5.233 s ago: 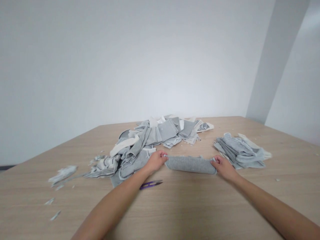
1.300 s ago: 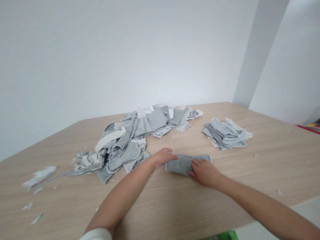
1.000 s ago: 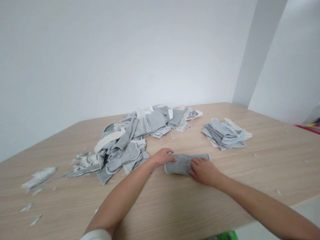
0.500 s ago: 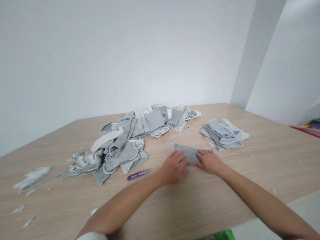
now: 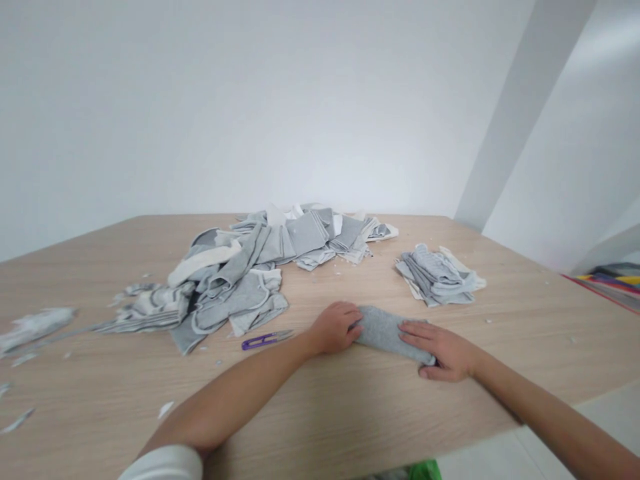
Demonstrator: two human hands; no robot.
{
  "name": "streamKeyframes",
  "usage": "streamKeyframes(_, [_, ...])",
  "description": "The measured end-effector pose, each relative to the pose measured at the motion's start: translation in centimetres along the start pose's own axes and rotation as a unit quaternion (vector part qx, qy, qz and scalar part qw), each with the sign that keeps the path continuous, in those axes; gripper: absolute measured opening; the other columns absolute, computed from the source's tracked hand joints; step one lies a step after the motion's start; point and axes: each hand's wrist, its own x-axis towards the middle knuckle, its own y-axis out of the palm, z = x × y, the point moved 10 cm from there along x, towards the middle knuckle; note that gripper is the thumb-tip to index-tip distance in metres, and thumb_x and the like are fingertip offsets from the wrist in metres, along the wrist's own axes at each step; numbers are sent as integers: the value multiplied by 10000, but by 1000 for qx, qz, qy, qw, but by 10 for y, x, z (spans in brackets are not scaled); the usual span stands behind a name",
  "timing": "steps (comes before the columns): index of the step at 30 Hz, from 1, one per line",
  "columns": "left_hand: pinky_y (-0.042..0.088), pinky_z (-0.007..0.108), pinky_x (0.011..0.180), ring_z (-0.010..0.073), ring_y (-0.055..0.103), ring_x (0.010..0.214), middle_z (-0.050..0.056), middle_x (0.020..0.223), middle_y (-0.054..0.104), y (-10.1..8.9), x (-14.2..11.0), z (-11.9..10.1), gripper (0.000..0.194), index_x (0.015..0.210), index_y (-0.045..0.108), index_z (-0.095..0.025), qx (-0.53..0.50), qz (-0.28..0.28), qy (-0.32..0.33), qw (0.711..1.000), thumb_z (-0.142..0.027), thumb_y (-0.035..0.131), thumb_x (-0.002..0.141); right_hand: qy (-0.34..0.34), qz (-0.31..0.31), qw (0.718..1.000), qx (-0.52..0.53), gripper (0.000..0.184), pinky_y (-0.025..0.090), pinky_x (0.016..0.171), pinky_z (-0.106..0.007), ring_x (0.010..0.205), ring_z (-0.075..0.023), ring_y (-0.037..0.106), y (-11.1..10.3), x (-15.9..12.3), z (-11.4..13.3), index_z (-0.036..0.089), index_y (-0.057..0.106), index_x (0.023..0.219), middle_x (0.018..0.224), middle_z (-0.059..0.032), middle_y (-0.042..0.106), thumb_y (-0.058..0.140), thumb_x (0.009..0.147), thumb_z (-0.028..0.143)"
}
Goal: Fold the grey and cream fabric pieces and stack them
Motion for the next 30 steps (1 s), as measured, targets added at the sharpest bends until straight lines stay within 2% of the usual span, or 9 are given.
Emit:
streamKeyframes(3, [399, 358, 977, 206, 548, 1086, 97, 1154, 617, 11, 2, 5, 332, 1112, 590, -165, -33, 39, -6, 999, -356, 422, 899, 4, 2, 1000, -29, 648, 306, 1069, -437, 1325, -258, 334, 6, -8, -1, 180, 329, 1422, 1430, -146, 377, 524, 849, 412])
streamKeyframes(7, [382, 353, 995, 205, 534, 1114, 91, 1191, 602, 14, 2, 9, 349, 1135, 582, -176, -53, 41, -17, 998, -381, 418, 904, 30, -15, 997, -73, 568, 381, 1022, -407, 1250, -234, 443, 11, -11, -17, 173, 306, 1431, 1376, -148, 454, 447, 890, 275])
streamKeyframes(10, [381, 343, 995, 203, 534, 1119, 90, 1189, 606, 14, 1, 13, 377, 1136, 586, -177, -67, 41, -30, 996, -418, 406, 910, 30, -20, 996, -76, 591, 391, 1011, -392, 1229, -221, 465, 11, -9, -25, 176, 294, 1435, 1359, -141, 475, 423, 859, 164])
streamKeyframes(14, [394, 334, 976, 196, 545, 1108, 66, 1178, 619, 17, 1, 23, 399, 1133, 592, -200, -87, 47, -59, 993, -453, 368, 919, -12, -8, 998, -56, 602, 366, 1032, -383, 1252, -221, 432, 9, 0, -17, 193, 336, 1417, 1377, -123, 458, 479, 832, 202])
streamKeyframes(20, [405, 336, 966, 197, 558, 1082, 56, 1163, 632, 15, -1, 30, 428, 1134, 604, -200, -94, 31, -89, 991, -480, 371, 910, -17, -11, 997, -75, 398, 415, 946, -395, 1112, -230, 533, 4, 20, 3, 148, 532, 1237, 1201, -170, 582, 451, 852, 212])
streamKeyframes(23, [399, 328, 987, 188, 553, 1100, 46, 1175, 629, 6, -2, 38, 415, 1134, 605, -214, -110, -3, -117, 987, -475, 374, 909, 22, -1, 999, -40, 319, 455, 839, -341, 957, -215, 595, -6, 32, 10, 149, 569, 1140, 1039, -144, 645, 457, 849, 210])
streamKeyframes(26, [379, 321, 1019, 184, 532, 1147, 51, 1214, 609, -3, -6, 53, 413, 1142, 599, -211, -120, -50, -166, 977, -466, 374, 908, 67, -7, 996, 53, 248, 455, 760, -275, 854, -186, 610, -26, 41, 13, 181, 588, 1055, 921, -83, 665, 465, 842, 211])
streamKeyframes(30, [373, 335, 1026, 204, 527, 1158, 74, 1233, 595, -5, -13, 76, 445, 1179, 571, -184, -109, -81, -237, 962, -474, 406, 886, 144, -74, 970, 182, 139, 444, 649, -236, 714, -154, 577, -56, 31, -8, 174, 591, 878, 788, -32, 638, 477, 833, 240])
